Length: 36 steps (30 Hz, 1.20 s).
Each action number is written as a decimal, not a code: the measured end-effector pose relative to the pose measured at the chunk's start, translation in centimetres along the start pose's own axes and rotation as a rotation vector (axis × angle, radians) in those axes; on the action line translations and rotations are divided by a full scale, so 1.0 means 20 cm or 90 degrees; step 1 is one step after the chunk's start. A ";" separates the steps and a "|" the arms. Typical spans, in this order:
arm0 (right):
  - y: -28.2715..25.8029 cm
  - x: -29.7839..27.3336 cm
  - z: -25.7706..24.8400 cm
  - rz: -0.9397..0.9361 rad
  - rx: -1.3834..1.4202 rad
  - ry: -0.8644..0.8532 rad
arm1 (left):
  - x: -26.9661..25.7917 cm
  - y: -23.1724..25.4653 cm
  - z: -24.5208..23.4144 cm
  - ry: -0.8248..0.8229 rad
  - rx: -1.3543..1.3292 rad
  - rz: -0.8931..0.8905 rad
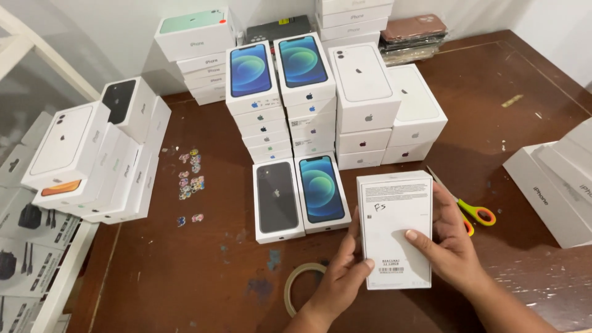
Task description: Sealing iPhone boxes by carefully applying tape to the edges and cutting it with scissors.
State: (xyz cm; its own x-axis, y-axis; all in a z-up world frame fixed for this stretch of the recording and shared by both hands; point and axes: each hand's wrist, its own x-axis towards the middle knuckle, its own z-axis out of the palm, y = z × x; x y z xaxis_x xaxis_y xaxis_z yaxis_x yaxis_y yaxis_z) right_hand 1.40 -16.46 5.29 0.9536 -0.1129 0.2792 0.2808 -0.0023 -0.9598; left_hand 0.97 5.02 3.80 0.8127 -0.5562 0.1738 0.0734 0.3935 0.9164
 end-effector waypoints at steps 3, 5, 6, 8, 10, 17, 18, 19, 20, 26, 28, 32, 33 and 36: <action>0.00 0.01 0.01 -0.015 -0.007 0.000 | 0.01 -0.01 -0.03 0.021 0.009 -0.006; 0.00 -0.01 0.00 0.001 -0.020 -0.003 | -0.01 -0.04 -0.05 0.035 0.008 -0.014; -0.01 0.00 -0.01 0.007 -0.034 -0.007 | -0.01 -0.05 -0.05 0.046 0.009 -0.014; 0.05 -0.01 -0.02 0.031 -0.026 0.005 | -0.01 -0.10 -0.07 0.056 -0.005 -0.021; 0.07 -0.01 -0.02 0.051 -0.019 0.016 | 0.00 -0.11 -0.08 0.064 -0.017 -0.025; 0.06 -0.02 -0.02 0.025 -0.049 0.016 | 0.01 -0.07 -0.06 0.100 0.003 -0.065; 0.05 -0.02 -0.02 0.038 -0.052 0.015 | 0.01 -0.08 -0.06 0.096 -0.002 -0.061; 0.06 -0.02 -0.02 0.040 -0.050 0.016 | 0.01 -0.08 -0.06 0.096 -0.001 -0.063; 0.07 -0.02 -0.02 0.043 -0.054 0.021 | 0.00 -0.09 -0.06 0.098 -0.005 -0.071; 0.08 -0.03 -0.03 0.001 -0.064 0.011 | 0.00 -0.11 -0.07 0.078 -0.010 -0.032; 0.07 -0.04 -0.03 0.012 -0.053 0.014 | 0.00 -0.11 -0.06 0.067 -0.023 -0.019; 0.07 -0.03 -0.02 0.021 -0.054 0.027 | 0.00 -0.12 -0.07 0.066 -0.006 -0.004; 0.07 -0.04 -0.02 0.030 -0.058 0.035 | 0.00 -0.12 -0.06 0.070 0.002 -0.006; 0.06 -0.03 -0.03 0.041 -0.045 0.022 | 0.00 -0.11 -0.06 0.063 -0.011 -0.027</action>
State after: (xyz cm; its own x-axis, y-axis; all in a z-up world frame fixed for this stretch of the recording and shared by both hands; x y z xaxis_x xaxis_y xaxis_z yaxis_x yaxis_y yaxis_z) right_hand 1.12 -17.03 3.88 0.9646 -0.1498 0.2172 0.2099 -0.0634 -0.9757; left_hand 1.47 5.13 1.36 0.8619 -0.4978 0.0968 0.1186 0.3836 0.9158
